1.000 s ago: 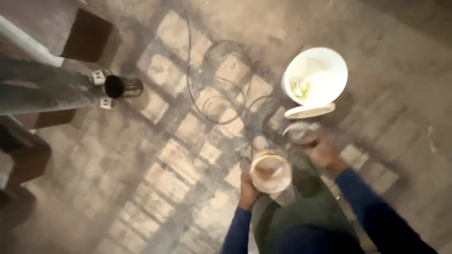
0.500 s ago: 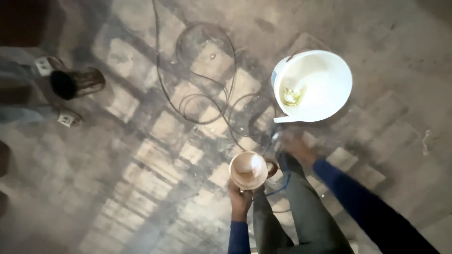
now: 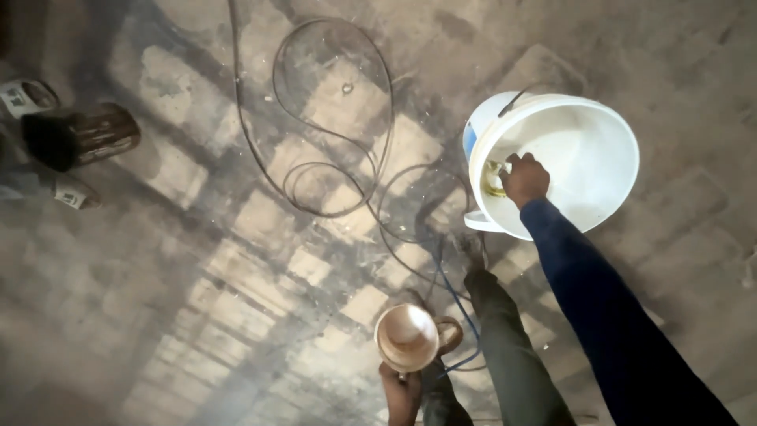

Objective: The recorder is using a spray gun to apply finish or paint to small wooden furniture panels in a workshop environment.

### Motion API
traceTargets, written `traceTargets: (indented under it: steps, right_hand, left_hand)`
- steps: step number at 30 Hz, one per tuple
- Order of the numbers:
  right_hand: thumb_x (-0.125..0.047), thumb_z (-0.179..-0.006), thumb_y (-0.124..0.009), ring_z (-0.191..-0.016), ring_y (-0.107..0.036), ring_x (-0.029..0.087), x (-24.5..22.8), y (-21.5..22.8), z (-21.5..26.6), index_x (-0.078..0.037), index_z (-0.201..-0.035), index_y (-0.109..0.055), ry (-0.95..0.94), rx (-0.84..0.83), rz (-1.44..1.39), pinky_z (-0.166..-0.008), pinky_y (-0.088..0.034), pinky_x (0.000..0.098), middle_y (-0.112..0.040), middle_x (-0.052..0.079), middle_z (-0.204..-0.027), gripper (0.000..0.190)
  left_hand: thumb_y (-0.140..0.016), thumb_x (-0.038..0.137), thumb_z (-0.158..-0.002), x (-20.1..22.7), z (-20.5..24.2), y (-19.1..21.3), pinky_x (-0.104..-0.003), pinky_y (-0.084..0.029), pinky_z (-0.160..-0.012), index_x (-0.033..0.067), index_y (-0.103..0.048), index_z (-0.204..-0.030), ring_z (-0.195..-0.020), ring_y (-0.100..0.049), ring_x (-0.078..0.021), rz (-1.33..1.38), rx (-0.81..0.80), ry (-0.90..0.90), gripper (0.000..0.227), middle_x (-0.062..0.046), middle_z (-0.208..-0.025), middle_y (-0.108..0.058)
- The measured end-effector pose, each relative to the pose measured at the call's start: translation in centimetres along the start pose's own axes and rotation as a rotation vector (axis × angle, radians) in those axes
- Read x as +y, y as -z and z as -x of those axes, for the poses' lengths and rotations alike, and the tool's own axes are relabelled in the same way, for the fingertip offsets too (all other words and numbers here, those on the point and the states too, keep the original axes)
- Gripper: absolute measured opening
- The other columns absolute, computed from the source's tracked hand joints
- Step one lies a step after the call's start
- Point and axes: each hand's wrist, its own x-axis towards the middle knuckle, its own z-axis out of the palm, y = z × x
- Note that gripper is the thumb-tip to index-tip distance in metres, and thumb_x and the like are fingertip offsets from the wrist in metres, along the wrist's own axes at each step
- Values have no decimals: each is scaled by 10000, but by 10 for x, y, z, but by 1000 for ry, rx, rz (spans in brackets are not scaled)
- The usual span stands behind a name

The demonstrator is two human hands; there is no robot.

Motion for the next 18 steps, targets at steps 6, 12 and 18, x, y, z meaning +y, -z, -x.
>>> traceTargets:
  steps: [6, 12, 18]
  right_hand:
    - [-339, -842, -760, -826, -681, 371, 7, -19, -13, -132, -1045, -732, 45, 1, 24, -718, -552, 503, -649, 174, -950, 291]
    - [-311, -837, -764, -807, -672, 361, 16, -29, -21, -129, -991, -737, 151, 42, -25, -729, -550, 492, -649, 166, -919, 240]
    - [-226, -886, -751, -875, -640, 351, 17, 25, 30, -104, -948, -718, 291, 76, -186, -802, -527, 474, -627, 149, -942, 140]
  left_hand:
    - [-577, -46, -761, 24, -10, -14, -354, -586, -752, -35, -720, -959, -841, -758, -222, 59, 3, 64, 244, -153, -878, -798]
    - [-579, -46, -760, 83, -41, -22, -338, -569, -803, -27, -696, -1048, -883, -744, -208, 83, -7, 1, 311, -140, -911, -795]
    - [-652, 1, -763, 56, -31, -23, -346, -579, -765, -26, -695, -1007, -844, -732, -208, 52, -2, -83, 249, -138, -908, -781]
